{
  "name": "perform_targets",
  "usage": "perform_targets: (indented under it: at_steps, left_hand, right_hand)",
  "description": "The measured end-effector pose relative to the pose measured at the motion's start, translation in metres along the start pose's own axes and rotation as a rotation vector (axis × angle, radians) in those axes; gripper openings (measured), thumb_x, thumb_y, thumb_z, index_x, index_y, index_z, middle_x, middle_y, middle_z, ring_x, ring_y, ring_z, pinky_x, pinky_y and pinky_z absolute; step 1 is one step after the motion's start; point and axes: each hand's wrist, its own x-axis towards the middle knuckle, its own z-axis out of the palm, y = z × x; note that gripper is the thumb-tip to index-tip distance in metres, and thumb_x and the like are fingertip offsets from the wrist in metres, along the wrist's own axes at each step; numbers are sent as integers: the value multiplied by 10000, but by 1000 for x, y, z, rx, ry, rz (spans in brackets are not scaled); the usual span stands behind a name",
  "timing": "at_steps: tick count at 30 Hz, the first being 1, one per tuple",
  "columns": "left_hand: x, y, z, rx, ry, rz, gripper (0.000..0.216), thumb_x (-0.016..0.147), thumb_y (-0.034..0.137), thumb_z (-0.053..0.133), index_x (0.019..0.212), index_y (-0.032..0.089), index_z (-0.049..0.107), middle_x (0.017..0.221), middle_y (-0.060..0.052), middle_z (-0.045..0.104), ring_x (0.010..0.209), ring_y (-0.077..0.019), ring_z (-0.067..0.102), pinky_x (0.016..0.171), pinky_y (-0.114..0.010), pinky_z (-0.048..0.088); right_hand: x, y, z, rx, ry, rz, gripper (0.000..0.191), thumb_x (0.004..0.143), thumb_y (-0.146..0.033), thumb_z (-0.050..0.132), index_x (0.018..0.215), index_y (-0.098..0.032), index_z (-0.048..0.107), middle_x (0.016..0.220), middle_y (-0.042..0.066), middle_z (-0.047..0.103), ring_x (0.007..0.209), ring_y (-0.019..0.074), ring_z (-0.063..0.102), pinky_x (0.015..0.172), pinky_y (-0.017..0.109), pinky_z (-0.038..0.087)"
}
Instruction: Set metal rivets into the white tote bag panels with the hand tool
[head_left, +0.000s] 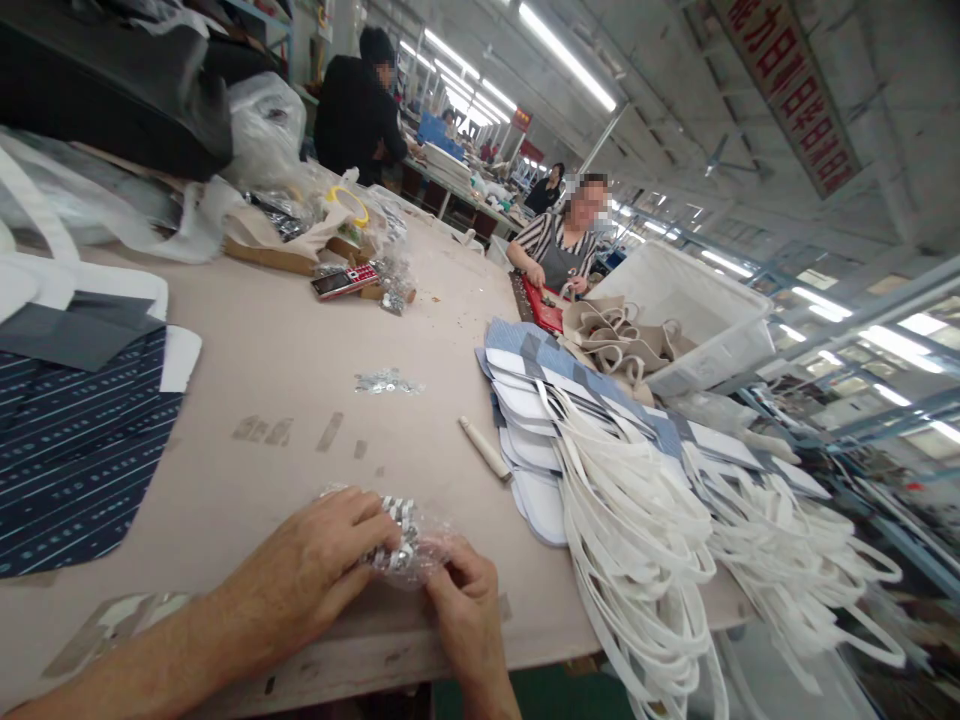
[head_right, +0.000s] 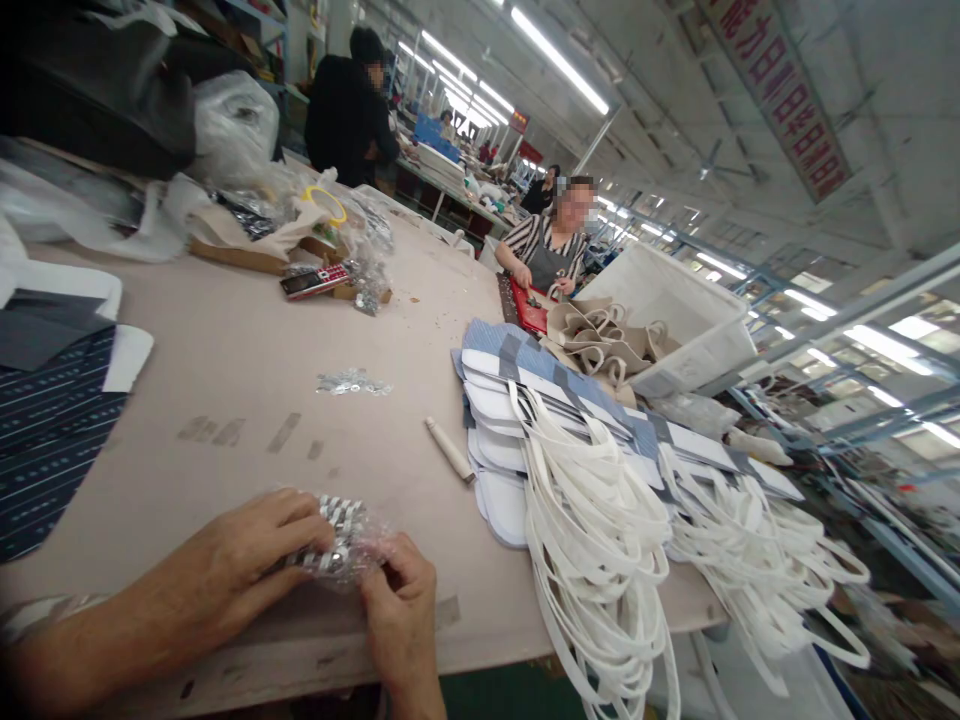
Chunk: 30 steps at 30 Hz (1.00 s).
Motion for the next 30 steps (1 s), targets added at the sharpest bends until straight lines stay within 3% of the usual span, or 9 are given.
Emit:
perform_targets:
  at_steps: [3,6,12,15,17,20,24,27,30]
  left_hand:
    - [-16,3,19,108,71,46,313,853,11,467,941,243,658,973,-38,679,925,-266,573,835,-403,403]
    - [-29,8,25,158,29,77,290,835,18,521,939,247,665,977,-29,704,916,-264,596,835,-398,432]
    - [-14,-12,-11,130,97,54,462,977,280,620,1436,285,572,1470,-62,632,1353,-266,566,1159,-402,420]
    - [13,-21,-26,138,-119,-108,711,894,351,726,1553,200,504,1529,-133,605,1408,-331,549,1190,-460,431]
    - [31,-19,-31,137,-291,-204,801,835,358,775,1563,162,503,1471,-160,648,1364,-351,590,1156,-463,468]
    - [51,-12,-34,167,-451,-255,732,767,391,818,1433,151,634,1389,-174,687,1300,-370,625,1116,-471,484]
    - [55,-9,-34,170,-486,-256,428,720,453,809,1051,188,749,1105,-127,758,1066,-374,703,910,-445,532]
    - [47,-12,-35,122,-414,-312,324,734,459,760,934,212,699,984,-90,761,950,-347,710,787,-391,494]
    - [38,-16,-40,66,-327,-375,268,763,468,704,877,229,666,914,-63,752,883,-314,700,737,-357,452]
  right_hand:
    - [1,6,-3,148,84,124,141,723,-304,785,814,-199,811,658,-17,648,565,117,516,533,219,429]
    - [-2,7,-14,278,216,263,219,656,-338,836,804,-190,771,662,-27,649,508,86,477,481,193,380]
    - [-23,6,-29,147,106,338,421,705,-544,876,824,-159,757,541,-36,588,456,80,428,454,194,324]
    - [-32,6,-30,147,38,320,507,841,-657,730,839,-154,789,585,9,638,460,88,443,450,205,305]
    - [-34,3,-30,60,15,195,386,839,-553,767,862,-171,822,800,61,740,618,124,576,548,220,420]
    - [-34,-2,-30,-101,-49,127,209,738,-356,859,858,-188,826,872,44,750,770,157,630,681,234,489]
    - [-34,-5,-28,-3,-128,296,290,775,-451,823,793,-172,747,534,-51,559,457,97,459,471,210,382]
    - [-31,-7,-25,96,-68,235,312,744,-460,846,775,-177,718,871,43,756,456,79,523,466,219,424]
    - [-25,-8,-20,131,-119,187,307,754,-441,835,746,-176,679,1156,103,767,474,74,583,475,226,453]
